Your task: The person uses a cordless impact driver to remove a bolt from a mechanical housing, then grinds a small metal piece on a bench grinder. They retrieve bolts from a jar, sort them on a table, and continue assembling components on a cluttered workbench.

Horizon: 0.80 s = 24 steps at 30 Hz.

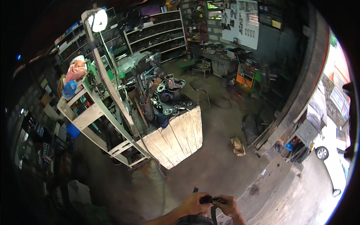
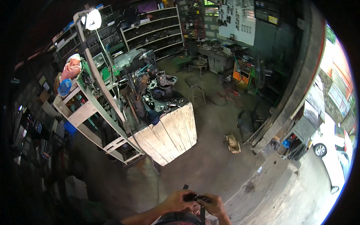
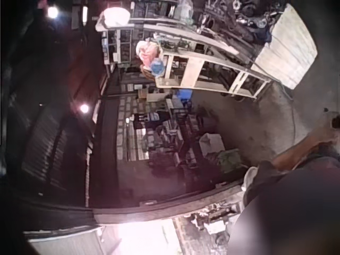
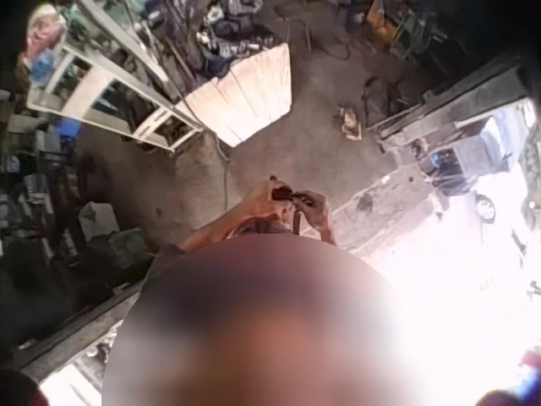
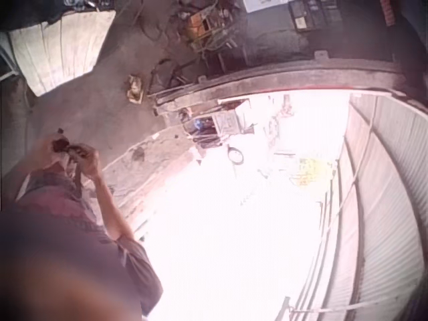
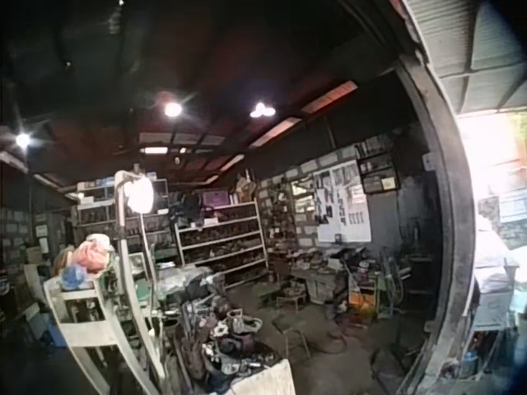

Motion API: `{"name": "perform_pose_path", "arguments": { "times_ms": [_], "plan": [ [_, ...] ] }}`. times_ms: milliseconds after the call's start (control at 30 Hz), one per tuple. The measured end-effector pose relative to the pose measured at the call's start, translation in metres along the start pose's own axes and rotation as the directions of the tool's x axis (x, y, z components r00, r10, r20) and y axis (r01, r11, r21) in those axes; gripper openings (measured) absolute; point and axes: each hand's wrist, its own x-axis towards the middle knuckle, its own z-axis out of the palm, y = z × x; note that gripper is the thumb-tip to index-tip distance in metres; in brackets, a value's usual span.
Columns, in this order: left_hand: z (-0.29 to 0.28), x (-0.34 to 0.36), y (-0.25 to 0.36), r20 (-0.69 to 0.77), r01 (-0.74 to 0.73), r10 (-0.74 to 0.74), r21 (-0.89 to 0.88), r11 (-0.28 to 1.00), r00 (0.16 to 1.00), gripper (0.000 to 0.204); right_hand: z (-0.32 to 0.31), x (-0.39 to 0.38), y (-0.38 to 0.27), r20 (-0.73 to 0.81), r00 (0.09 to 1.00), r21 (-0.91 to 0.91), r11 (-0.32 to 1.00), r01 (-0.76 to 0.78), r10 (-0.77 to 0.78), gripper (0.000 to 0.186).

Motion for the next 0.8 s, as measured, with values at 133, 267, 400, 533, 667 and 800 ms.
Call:
{"name": "perform_pose_path", "arguments": {
  "times_ms": [133, 267, 400, 533, 667, 800],
  "plan": [
    [-0.044, 0.109, -0.006, -0.194, -0.061, 0.053, -0.037, 0.997, 0.98, 0.037, -0.062, 0.135, -0.008, 0.113, 0.993, 0.014, 1.0, -0.019, 0.017, 0.036],
    [-0.129, 0.235, -0.004, -0.426, -0.012, 0.067, 0.129, 0.992, 0.902, 0.035, -0.17, 0.264, 0.057, -0.088, 0.992, 0.13, 0.988, -0.078, 0.09, 0.042],
    [-0.235, 0.345, 0.001, -0.747, 0.039, 0.019, 0.06, 0.997, 0.665, 0.036, -0.286, 0.332, 0.173, -0.333, 0.943, -0.492, 0.854, -0.17, -0.004, 0.026],
    [-0.324, 0.419, 0.004, -0.934, 0.236, 0.077, 0.167, 0.957, 0.348, 0.038, -0.339, 0.378, 0.189, -0.304, 0.621, -0.01, 0.649, -0.761, 0.723, 0.027],
    [-0.368, 0.479, -0.014, -0.992, 0.514, 0.106, 0.123, 0.849, 0.062, 0.037, -0.384, 0.524, 0.084, -0.141, 0.617, -0.098, 0.609, -0.787, 0.774, 0.028],
    [-0.394, 0.526, -0.02, -0.988, 0.625, 0.063, -0.04, 0.78, -0.141, 0.036, -0.408, 0.749, -0.052, 0.039, 0.758, -0.263, 0.739, -0.621, 0.651, 0.029]
  ]
}}
